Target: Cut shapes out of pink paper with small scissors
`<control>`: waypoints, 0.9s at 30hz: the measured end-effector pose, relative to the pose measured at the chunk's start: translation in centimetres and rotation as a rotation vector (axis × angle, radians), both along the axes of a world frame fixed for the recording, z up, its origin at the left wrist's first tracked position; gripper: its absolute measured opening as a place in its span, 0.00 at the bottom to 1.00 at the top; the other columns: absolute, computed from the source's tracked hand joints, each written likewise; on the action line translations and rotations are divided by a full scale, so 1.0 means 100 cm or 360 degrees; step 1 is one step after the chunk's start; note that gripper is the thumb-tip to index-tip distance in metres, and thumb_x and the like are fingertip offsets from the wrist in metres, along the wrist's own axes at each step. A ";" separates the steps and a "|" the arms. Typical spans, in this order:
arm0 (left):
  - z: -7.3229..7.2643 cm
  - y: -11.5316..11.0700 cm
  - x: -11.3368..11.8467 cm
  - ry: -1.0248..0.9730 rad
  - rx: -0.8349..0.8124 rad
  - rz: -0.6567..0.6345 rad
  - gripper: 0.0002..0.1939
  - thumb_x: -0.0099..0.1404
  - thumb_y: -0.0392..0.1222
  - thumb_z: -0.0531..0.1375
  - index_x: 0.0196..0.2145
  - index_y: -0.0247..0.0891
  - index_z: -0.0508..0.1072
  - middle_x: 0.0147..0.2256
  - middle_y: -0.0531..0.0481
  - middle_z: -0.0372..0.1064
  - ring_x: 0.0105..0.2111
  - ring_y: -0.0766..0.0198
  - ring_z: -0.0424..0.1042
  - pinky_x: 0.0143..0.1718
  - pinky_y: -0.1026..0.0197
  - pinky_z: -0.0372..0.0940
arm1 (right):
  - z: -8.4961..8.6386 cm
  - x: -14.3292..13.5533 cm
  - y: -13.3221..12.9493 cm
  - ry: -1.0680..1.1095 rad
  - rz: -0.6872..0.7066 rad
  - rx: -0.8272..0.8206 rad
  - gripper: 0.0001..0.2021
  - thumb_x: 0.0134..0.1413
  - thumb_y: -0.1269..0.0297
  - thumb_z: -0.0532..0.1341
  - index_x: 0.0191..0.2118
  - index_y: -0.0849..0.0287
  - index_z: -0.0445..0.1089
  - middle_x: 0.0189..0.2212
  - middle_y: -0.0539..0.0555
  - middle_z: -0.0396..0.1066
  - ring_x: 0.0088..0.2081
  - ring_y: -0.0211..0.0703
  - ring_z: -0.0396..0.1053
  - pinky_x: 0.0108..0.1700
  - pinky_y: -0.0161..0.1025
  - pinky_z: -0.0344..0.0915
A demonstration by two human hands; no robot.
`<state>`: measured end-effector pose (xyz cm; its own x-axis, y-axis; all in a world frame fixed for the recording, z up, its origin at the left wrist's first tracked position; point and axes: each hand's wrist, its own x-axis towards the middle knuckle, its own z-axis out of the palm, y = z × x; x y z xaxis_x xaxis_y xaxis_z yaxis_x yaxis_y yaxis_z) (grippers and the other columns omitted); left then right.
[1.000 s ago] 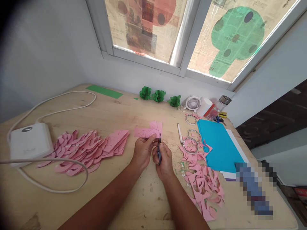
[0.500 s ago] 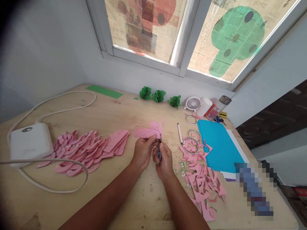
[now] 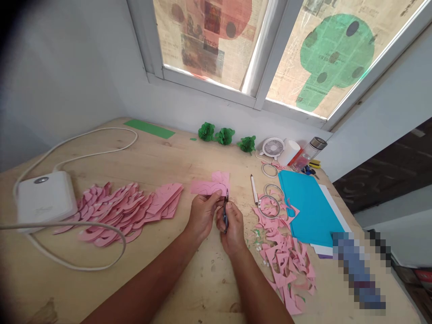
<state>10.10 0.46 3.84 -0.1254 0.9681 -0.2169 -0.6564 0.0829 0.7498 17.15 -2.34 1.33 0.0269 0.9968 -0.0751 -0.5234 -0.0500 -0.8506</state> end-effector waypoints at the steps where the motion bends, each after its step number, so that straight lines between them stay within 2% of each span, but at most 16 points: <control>1: 0.000 0.000 0.000 -0.0002 0.0003 -0.0002 0.12 0.42 0.43 0.67 0.19 0.32 0.70 0.18 0.51 0.67 0.18 0.68 0.65 0.21 0.66 0.59 | 0.000 0.000 0.000 0.0001 0.0001 0.0000 0.13 0.47 0.55 0.62 0.27 0.60 0.64 0.18 0.45 0.62 0.13 0.26 0.45 0.14 0.30 0.39; 16: 0.005 -0.003 -0.001 0.0001 0.0005 -0.0030 0.12 0.44 0.43 0.66 0.17 0.33 0.69 0.16 0.51 0.66 0.17 0.68 0.64 0.19 0.66 0.59 | -0.001 0.000 0.000 0.0065 0.0025 0.0022 0.12 0.49 0.57 0.61 0.26 0.61 0.64 0.17 0.45 0.62 0.13 0.25 0.46 0.14 0.29 0.39; 27: 0.004 -0.002 0.001 -0.0058 -0.0044 -0.0002 0.13 0.42 0.44 0.67 0.21 0.31 0.70 0.18 0.50 0.67 0.17 0.68 0.64 0.18 0.67 0.58 | -0.001 -0.001 0.001 0.0058 0.0009 0.0029 0.13 0.49 0.57 0.61 0.24 0.61 0.63 0.17 0.45 0.62 0.13 0.25 0.47 0.15 0.28 0.41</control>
<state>10.19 0.22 4.22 -0.1157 0.9619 -0.2478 -0.6829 0.1041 0.7230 17.09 -2.28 1.20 0.0189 0.9981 -0.0579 -0.5538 -0.0377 -0.8318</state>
